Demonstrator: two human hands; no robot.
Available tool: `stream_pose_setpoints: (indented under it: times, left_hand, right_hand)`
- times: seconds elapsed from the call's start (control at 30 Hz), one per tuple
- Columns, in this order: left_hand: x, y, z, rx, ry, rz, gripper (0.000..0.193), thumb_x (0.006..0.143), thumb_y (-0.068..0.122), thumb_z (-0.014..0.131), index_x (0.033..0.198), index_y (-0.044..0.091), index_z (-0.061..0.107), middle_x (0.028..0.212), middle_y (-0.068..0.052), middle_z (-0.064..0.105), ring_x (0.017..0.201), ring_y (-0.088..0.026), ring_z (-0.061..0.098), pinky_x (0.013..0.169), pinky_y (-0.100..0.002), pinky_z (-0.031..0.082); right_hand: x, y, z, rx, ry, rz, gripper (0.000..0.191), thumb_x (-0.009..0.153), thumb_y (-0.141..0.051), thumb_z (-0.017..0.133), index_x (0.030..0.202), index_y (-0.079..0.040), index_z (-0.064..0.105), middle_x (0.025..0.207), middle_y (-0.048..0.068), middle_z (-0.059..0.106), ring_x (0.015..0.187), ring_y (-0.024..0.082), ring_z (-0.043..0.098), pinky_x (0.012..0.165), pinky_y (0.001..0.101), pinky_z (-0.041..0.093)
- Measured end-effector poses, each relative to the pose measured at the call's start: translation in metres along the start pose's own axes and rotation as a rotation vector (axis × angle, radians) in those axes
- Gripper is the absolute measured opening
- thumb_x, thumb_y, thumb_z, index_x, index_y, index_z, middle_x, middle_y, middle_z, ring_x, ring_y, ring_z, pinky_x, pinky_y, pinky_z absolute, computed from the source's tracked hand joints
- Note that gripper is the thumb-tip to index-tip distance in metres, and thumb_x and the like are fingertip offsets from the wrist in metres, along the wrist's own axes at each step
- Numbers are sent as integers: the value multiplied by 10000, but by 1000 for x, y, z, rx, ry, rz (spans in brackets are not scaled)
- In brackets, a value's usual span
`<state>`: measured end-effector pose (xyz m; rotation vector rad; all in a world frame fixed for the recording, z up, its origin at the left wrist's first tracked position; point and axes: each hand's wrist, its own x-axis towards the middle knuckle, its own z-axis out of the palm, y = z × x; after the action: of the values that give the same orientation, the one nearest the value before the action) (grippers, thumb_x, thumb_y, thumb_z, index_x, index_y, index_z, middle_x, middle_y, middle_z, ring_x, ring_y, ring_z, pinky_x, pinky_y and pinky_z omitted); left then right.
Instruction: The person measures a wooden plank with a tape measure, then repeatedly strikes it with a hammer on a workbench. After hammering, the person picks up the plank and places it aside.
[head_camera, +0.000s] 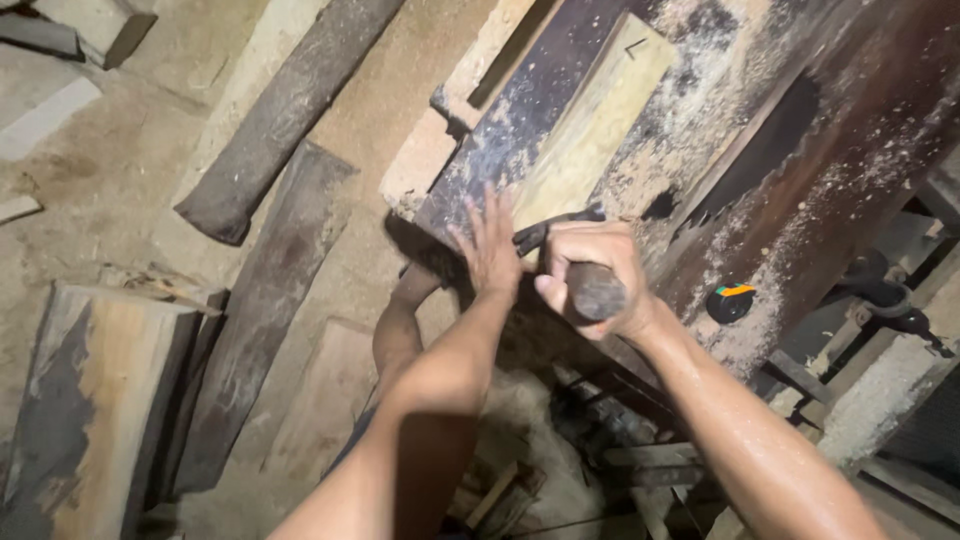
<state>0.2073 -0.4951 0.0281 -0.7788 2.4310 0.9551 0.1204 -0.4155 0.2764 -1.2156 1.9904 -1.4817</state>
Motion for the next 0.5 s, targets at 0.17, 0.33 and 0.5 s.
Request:
stream_pose_setpoints:
  times: [0.17, 0.33, 0.5]
  left_hand:
    - [4, -1, 4, 348, 200, 75, 817, 964, 95, 509, 1654, 308, 128, 1731, 17, -60, 1548, -432, -33, 1132, -735, 22]
    - [-18, 18, -23, 367, 40, 16, 812, 959, 493, 469, 1636, 264, 84, 1717, -24, -125, 1551, -447, -142, 1156, -764, -53]
    - [-18, 30, -40, 188, -96, -6, 869, 921, 617, 447, 1645, 269, 116, 1729, -43, -100, 1543, -413, -196, 1135, -784, -87]
  right_hand:
    - [10, 53, 10, -51, 140, 90, 299, 781, -225, 681, 553, -140, 506, 504, -7, 511, 417, 128, 469, 406, 282, 365]
    - [34, 77, 11, -83, 103, 132, 261, 791, -276, 683, 679, -128, 499, 614, -22, 506, 549, 127, 490, 537, 274, 400]
    - [81, 65, 5, 61, 71, 354, 164, 766, -229, 659, 728, -82, 596, 623, -7, 582, 528, 127, 600, 508, 299, 530]
